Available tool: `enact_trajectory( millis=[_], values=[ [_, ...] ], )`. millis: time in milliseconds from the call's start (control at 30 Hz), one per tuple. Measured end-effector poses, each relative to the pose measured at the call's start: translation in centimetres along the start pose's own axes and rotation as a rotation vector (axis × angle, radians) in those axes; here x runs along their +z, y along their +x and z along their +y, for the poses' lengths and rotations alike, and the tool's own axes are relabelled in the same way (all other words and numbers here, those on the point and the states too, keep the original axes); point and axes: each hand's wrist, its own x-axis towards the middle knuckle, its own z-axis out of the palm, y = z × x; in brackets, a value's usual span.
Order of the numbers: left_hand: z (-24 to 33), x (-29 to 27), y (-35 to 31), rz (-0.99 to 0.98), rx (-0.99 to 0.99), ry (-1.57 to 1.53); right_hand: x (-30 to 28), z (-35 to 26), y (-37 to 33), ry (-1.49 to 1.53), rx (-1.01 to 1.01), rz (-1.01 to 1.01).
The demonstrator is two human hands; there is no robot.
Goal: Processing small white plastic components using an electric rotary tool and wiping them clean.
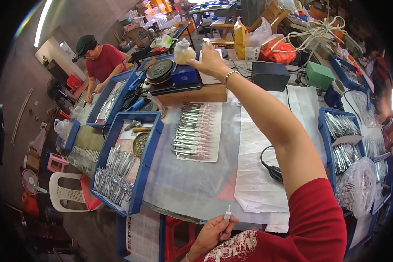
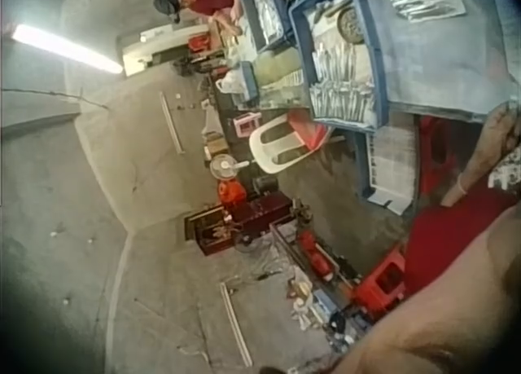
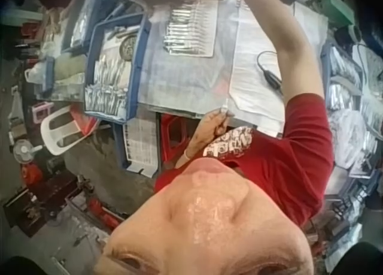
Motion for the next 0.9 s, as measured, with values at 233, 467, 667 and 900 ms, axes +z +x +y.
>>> enact_trajectory(
  millis=[233,467,667,900],
  values=[
    [0.0,0.0,0.5,-0.023,-0.02,-0.006,-1.8,-1.2,1.0,0.159,-0.227,0.263],
    [-0.9,-0.5,-0.2,-0.016,0.03,-0.083,-4.8,2.1,0.7,0.128,0.02,0.744],
    [-1.7,0.4,-1.0,-0.017,0.0,-0.093,-0.4,4.2,-3.4,0.827,0.679,0.206],
    [-1.9,1.7,-2.7,-0.013,0.049,0.044,-6.6,4.2,-7.4,0.31,0.242,0.599]
  ],
)
